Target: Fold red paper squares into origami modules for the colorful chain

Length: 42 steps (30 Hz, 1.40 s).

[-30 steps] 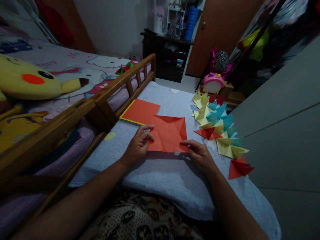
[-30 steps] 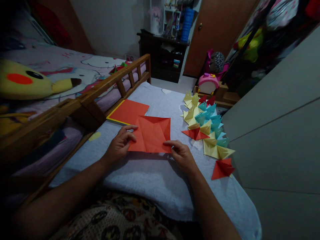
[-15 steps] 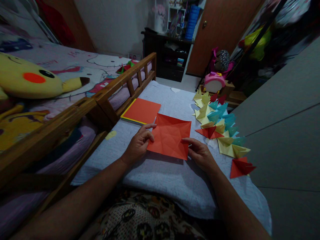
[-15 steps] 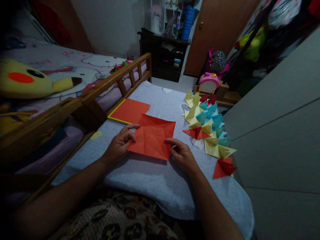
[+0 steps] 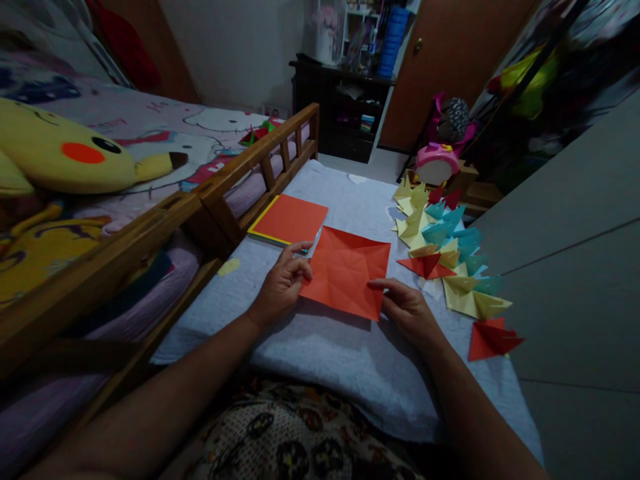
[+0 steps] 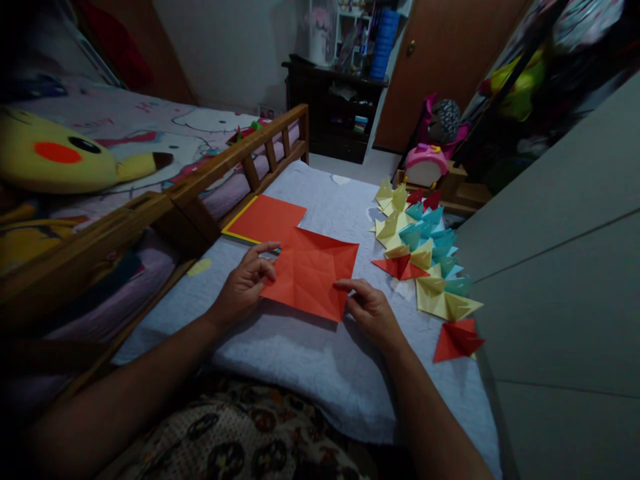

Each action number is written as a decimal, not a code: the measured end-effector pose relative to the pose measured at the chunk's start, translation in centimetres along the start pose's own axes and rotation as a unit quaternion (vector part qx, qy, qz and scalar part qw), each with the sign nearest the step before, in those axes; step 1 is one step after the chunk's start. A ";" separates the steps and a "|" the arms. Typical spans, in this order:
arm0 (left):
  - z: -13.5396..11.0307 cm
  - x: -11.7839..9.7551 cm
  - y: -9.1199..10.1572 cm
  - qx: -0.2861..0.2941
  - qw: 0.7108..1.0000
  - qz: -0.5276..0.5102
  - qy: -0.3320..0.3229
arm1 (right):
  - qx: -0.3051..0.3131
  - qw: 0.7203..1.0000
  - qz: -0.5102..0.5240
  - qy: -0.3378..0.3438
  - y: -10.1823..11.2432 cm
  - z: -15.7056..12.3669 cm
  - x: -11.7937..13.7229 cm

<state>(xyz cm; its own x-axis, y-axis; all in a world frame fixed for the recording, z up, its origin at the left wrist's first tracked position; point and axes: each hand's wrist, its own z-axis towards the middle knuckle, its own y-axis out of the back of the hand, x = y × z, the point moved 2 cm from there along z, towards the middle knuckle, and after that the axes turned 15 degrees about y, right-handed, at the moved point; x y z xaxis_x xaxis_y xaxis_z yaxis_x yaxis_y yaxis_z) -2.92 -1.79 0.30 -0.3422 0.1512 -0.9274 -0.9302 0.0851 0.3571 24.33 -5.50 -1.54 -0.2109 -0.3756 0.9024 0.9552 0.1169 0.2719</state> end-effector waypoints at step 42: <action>0.1 0.7 -0.3 0.100 0.937 -0.273 0.192 | -0.040 0.997 0.023 -0.059 0.1 0.0 0.4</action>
<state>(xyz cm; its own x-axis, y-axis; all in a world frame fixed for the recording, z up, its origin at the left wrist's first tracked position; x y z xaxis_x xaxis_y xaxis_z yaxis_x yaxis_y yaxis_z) -2.88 -1.60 -0.40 0.1184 -0.3312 -0.9361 -0.9502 0.2359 -0.2036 24.39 -5.66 -1.12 -0.1855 -0.2611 0.9473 0.9769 0.0554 0.2066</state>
